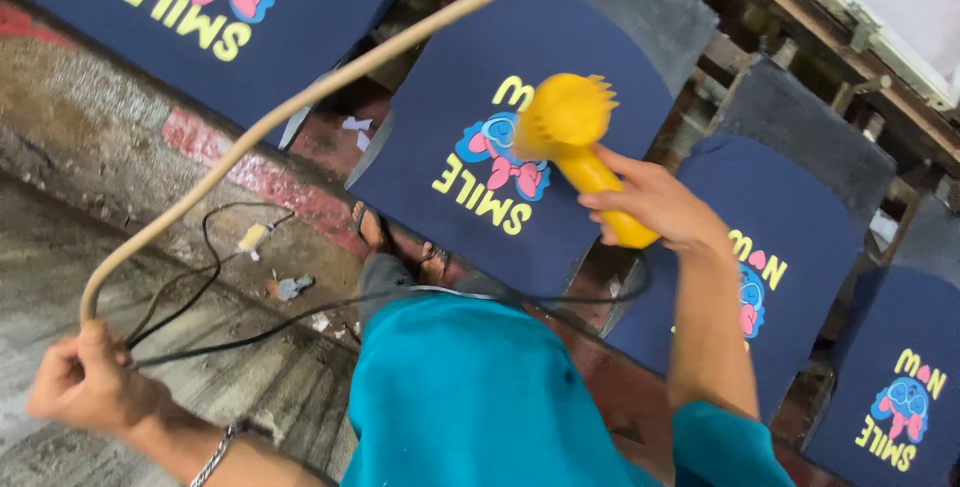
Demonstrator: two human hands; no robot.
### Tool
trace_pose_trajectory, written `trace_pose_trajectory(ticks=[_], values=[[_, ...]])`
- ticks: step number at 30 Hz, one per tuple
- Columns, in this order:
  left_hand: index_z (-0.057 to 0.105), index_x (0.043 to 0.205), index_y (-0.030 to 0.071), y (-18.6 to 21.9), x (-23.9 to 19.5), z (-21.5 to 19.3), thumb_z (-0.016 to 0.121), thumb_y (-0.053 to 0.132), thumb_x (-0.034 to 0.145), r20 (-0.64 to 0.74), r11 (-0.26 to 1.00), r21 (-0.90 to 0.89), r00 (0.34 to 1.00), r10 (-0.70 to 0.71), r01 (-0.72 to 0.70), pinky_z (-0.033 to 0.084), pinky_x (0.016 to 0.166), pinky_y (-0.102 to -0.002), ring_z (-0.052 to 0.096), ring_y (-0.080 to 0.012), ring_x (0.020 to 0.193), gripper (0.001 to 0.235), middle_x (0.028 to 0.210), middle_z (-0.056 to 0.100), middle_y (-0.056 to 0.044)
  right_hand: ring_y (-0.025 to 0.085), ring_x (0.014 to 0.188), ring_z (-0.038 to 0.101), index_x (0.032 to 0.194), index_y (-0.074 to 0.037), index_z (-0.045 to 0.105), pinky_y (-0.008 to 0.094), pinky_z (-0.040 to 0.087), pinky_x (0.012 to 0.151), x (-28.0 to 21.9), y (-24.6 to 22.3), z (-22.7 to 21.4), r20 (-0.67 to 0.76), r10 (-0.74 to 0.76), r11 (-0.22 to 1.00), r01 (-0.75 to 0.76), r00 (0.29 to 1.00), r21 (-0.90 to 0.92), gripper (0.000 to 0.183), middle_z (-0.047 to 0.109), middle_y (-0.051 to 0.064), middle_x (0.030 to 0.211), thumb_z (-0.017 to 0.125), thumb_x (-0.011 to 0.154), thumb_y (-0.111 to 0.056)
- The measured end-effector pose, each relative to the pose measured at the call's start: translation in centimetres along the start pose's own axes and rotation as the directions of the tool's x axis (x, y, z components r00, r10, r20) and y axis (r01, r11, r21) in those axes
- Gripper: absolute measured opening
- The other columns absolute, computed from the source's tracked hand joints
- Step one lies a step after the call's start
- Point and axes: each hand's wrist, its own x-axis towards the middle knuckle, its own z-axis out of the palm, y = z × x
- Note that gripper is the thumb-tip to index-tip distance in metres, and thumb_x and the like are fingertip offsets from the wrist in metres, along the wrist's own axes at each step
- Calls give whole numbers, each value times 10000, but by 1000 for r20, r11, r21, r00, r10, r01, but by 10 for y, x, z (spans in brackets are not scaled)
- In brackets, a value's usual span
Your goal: Using a handheld heat gun to dry the ink on screen-printed shirts mounted on boards.
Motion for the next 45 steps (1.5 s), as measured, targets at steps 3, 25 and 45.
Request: trace_pose_trajectory(ticks=[3, 25, 45], values=[[564, 844, -79, -5, -4, -11, 721, -92, 1084, 15, 998, 47, 999, 39, -40, 386, 674, -376, 451, -217, 647, 287, 716, 488, -161, 185, 542, 584, 1599, -254, 465, 335, 533, 598, 17, -13, 16, 74, -90, 994, 86, 993, 63, 791, 588, 93, 773, 695, 847, -172], [606, 831, -35, 3, 15, 24, 819, -77, 1155, -23, 999, 45, 999, -26, 27, 323, 650, -313, 412, -133, 637, 390, 686, 483, -89, 232, 545, 555, 1636, -288, 389, 360, 516, 579, -20, 22, 14, 77, 2, 999, -5, 997, 43, 801, 543, 132, 754, 647, 878, -280], [643, 788, 24, 38, -25, 13, 778, 105, 1063, 98, 974, 166, 980, -172, 154, 421, 648, -240, 601, -122, 722, 317, 751, 645, -69, 174, 518, 575, 1623, -259, 400, 363, 546, 673, -29, 13, 32, 167, -141, 982, 159, 976, -104, 765, 600, 98, 704, 619, 892, -310]])
